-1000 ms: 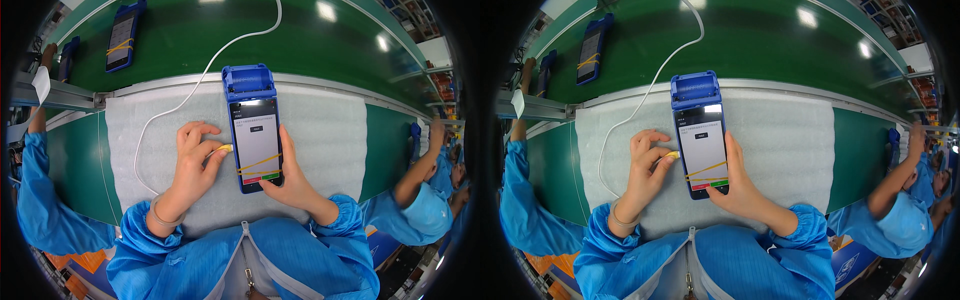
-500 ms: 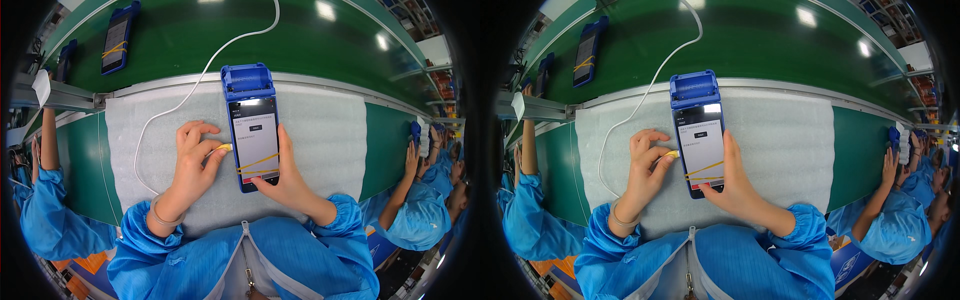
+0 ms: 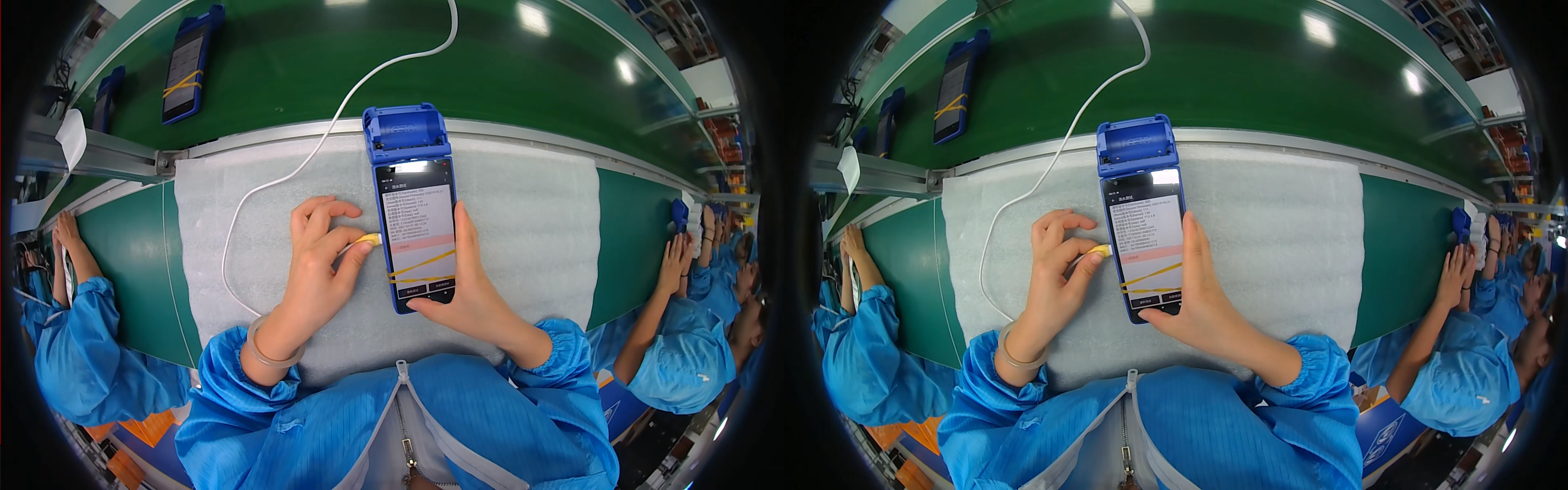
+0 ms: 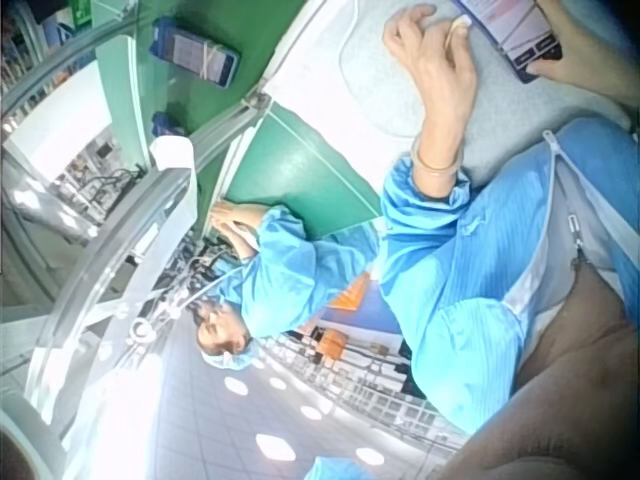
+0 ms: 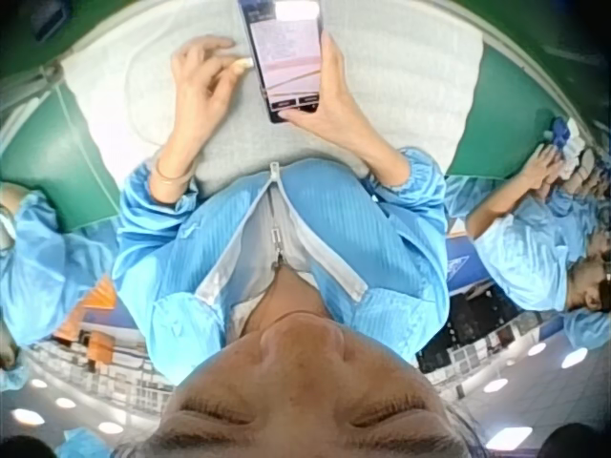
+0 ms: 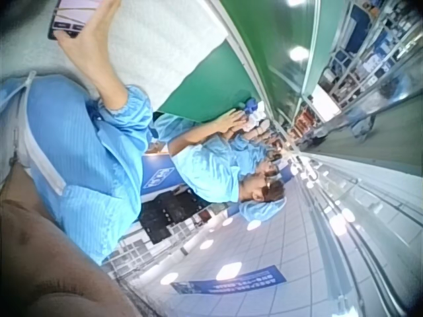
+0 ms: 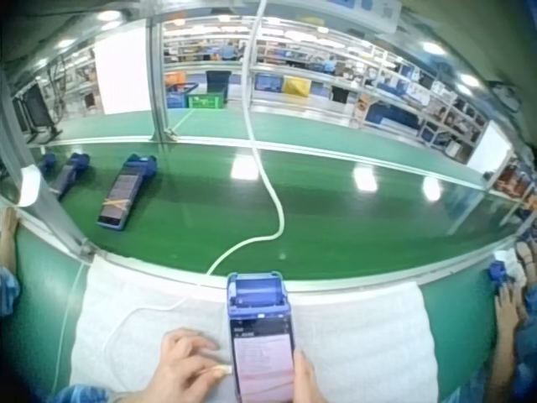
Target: The person tests handheld terminal devices along a conveyor belt by picking up each device, plugging in a test cable, tapping the touchscreen, disconnecting the cable, and placing the device back onto the conveyor belt.
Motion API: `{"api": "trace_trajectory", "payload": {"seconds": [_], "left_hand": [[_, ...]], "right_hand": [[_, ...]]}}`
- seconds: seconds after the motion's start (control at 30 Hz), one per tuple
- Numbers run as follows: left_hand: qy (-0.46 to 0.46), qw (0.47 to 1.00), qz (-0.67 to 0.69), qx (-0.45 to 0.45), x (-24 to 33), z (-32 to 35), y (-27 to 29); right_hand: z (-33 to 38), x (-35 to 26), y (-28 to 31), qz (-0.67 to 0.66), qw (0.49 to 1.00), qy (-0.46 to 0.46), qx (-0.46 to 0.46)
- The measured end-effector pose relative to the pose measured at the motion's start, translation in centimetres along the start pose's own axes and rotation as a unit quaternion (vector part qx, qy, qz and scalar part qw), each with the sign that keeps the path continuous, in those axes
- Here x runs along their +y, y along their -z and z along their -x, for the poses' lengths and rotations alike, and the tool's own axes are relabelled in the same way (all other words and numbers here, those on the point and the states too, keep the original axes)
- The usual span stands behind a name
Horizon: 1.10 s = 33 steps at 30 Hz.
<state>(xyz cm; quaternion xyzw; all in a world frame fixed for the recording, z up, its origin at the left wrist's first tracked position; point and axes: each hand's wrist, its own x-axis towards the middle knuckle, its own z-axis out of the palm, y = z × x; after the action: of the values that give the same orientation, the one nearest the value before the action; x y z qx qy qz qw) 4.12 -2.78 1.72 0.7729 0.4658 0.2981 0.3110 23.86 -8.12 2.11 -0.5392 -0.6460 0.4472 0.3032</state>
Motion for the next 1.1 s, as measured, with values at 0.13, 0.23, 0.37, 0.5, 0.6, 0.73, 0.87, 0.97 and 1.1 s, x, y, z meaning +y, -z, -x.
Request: {"api": "trace_trajectory", "payload": {"seconds": [0.13,0.23,0.37,0.5,0.6,0.73,0.87,0.97,1.1], "left_hand": [[0.003,1.000,0.005,0.003,0.0,0.0,0.1],[-0.007,1.000,0.000,-0.002,0.0,-0.2,0.1],[-0.010,1.000,-0.006,-0.001,-0.3,-0.1,0.1],[-0.039,0.999,-0.026,0.003,-0.1,-0.3,0.0],[-0.044,0.998,-0.032,0.008,-0.2,-0.2,-0.1],[-0.027,0.999,-0.043,-0.017,0.0,-0.2,0.3],[0.014,0.999,0.052,0.006,-1.3,-0.2,0.6],[0.018,0.997,0.076,0.014,-1.1,-0.6,1.0],[-0.031,0.997,0.067,-0.001,-0.8,-0.1,0.4]], "right_hand": [[-0.1,-0.2,0.0,0.017,1.000,-0.003,0.012],[-0.3,-0.4,0.4,-0.294,0.954,-0.049,0.037],[-2.2,-0.1,2.0,-0.422,0.895,-0.133,0.066],[-4.2,-0.2,2.7,-0.496,0.848,-0.188,0.006],[-4.6,-0.3,2.5,-0.513,0.832,-0.210,0.011],[-4.4,0.3,2.6,-0.527,0.820,-0.222,0.019],[-4.3,1.2,4.1,-0.529,0.822,-0.205,0.049],[-5.3,1.4,6.8,-0.512,0.832,-0.192,0.094],[-12.4,-0.2,7.6,-0.500,0.840,-0.163,0.134]]}}
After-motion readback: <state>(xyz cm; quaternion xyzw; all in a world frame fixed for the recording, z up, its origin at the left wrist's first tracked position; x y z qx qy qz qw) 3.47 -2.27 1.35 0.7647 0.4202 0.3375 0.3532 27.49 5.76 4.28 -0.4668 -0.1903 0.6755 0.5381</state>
